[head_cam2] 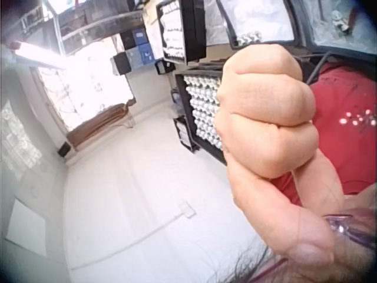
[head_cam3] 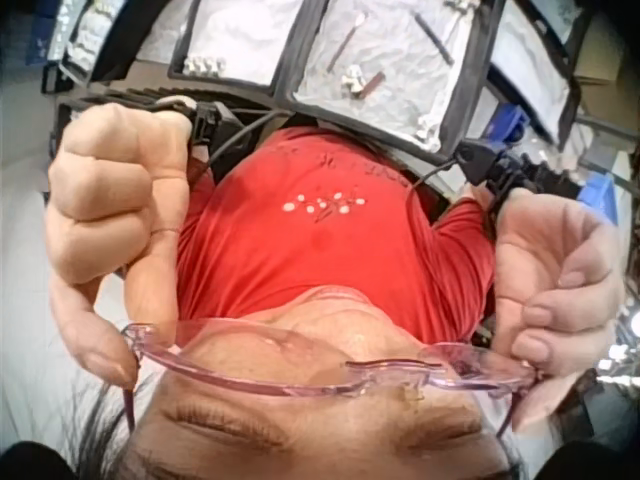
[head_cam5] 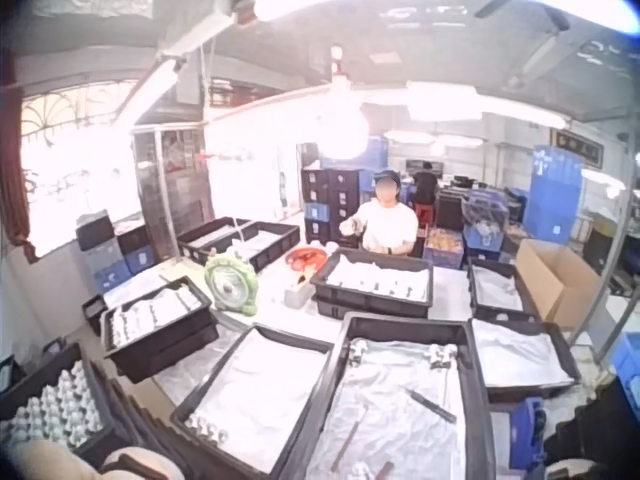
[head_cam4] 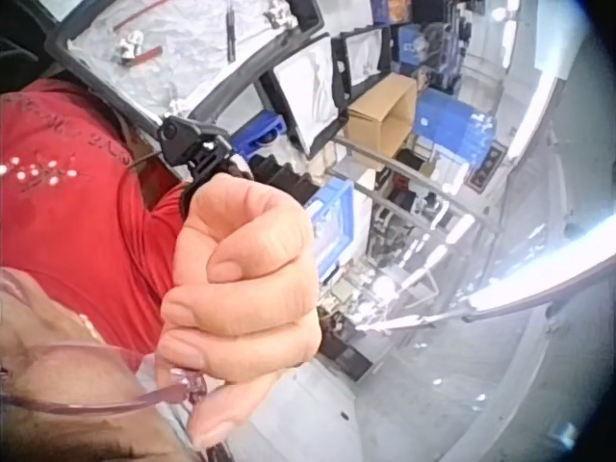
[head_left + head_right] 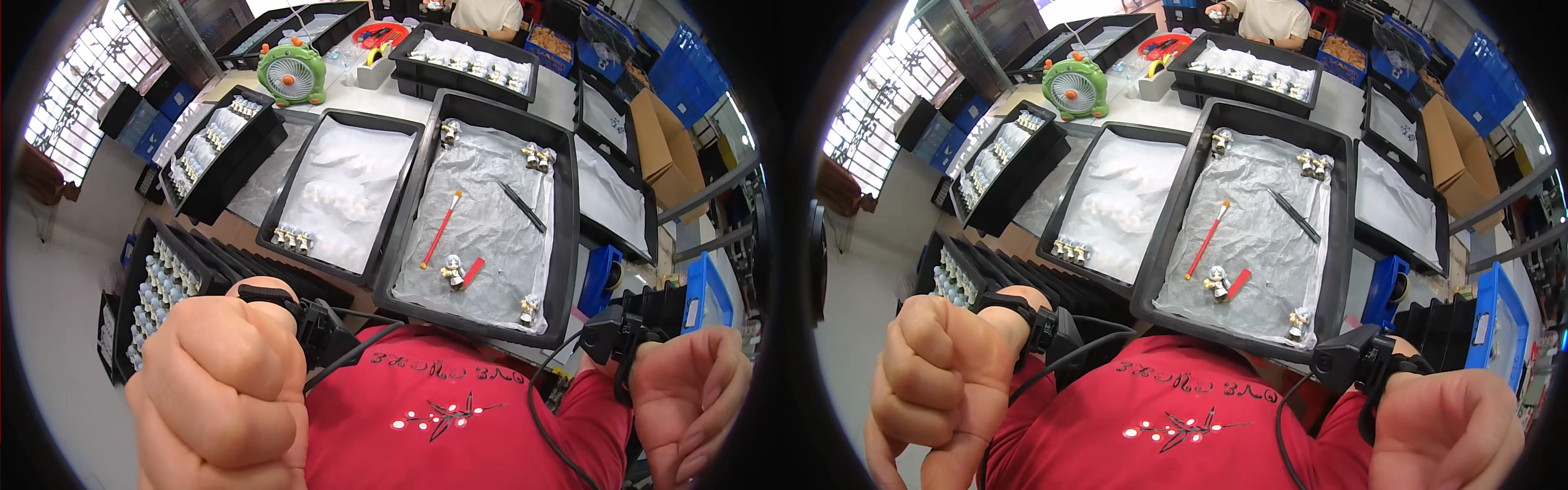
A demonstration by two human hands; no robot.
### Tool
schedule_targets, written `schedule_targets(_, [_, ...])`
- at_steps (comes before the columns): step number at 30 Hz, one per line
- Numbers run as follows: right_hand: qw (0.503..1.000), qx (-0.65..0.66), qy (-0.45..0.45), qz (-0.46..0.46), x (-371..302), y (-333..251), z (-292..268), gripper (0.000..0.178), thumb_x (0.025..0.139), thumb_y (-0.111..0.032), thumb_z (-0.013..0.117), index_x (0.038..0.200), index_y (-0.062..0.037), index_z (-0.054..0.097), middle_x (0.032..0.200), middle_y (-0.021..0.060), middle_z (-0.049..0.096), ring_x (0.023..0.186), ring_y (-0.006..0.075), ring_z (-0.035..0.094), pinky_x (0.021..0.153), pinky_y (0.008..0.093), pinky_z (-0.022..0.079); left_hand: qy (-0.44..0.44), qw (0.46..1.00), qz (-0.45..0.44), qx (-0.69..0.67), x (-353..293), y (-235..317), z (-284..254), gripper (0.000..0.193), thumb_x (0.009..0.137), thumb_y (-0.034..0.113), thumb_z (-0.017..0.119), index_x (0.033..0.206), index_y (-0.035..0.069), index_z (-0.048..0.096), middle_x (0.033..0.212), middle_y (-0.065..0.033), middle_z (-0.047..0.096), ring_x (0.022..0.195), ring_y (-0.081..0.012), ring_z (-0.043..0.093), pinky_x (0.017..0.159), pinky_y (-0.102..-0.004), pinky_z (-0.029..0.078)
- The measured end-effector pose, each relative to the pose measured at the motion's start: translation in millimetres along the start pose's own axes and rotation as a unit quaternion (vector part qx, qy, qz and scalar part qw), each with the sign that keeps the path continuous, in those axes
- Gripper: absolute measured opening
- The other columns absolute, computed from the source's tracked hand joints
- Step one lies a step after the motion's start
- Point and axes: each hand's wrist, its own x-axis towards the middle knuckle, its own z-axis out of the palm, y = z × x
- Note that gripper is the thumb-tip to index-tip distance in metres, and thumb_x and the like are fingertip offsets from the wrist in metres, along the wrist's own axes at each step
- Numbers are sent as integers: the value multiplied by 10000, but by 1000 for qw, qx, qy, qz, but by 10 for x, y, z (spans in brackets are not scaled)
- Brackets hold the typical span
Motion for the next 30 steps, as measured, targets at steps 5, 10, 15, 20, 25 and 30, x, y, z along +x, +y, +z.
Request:
schedule_targets(5, [974,-177,138,28,-64,-139,192,138,771,-312,690,902,-300,648,762,-175,540,682,-13,480,669,184,306,91,995,-15,-42,-44,-29,58,258,778,394,712,1000,290,632,555,110,409,438,-19,294,462,-213,151])
schedule_targets(10, [991,-106,48,71,-145,-188,196,167,823,-260,627,989,-273,627,746,-108,470,662,45,447,658,223,313,-61,989,-87,-102,-11,-62,45,165,795,180,692,933,121,621,566,22,378,434,-97,314,377,-230,229])
schedule_targets(15, [980,-88,170,54,-251,-168,230,108,720,-324,760,791,-309,680,702,-162,610,614,-35,508,659,165,305,-101,981,-102,-127,98,-49,-10,168,769,116,693,912,91,608,595,-9,420,454,-116,361,379,-241,244])
schedule_targets(20, [996,-76,28,34,-80,-139,194,148,802,-234,637,948,-257,633,726,-102,470,640,48,449,633,224,316,-77,991,-58,-95,39,-55,0,148,814,198,682,936,153,610,581,30,377,455,-98,306,379,-234,240])
schedule_targets(25, [995,-64,68,27,-22,-118,281,147,810,-221,637,955,-241,645,716,-102,469,627,40,444,592,205,312,-61,987,-30,-148,87,-49,-33,123,775,153,704,841,138,601,575,11,432,422,-107,340,370,-230,228])
schedule_targets(30, [972,-42,224,57,-147,-115,247,173,716,-336,764,855,-283,675,687,-151,618,612,-22,513,664,185,299,47,968,-31,-246,-24,-374,56,143,737,93,724,696,92,587,598,-32,543,429,-123,452,368,-246,276])
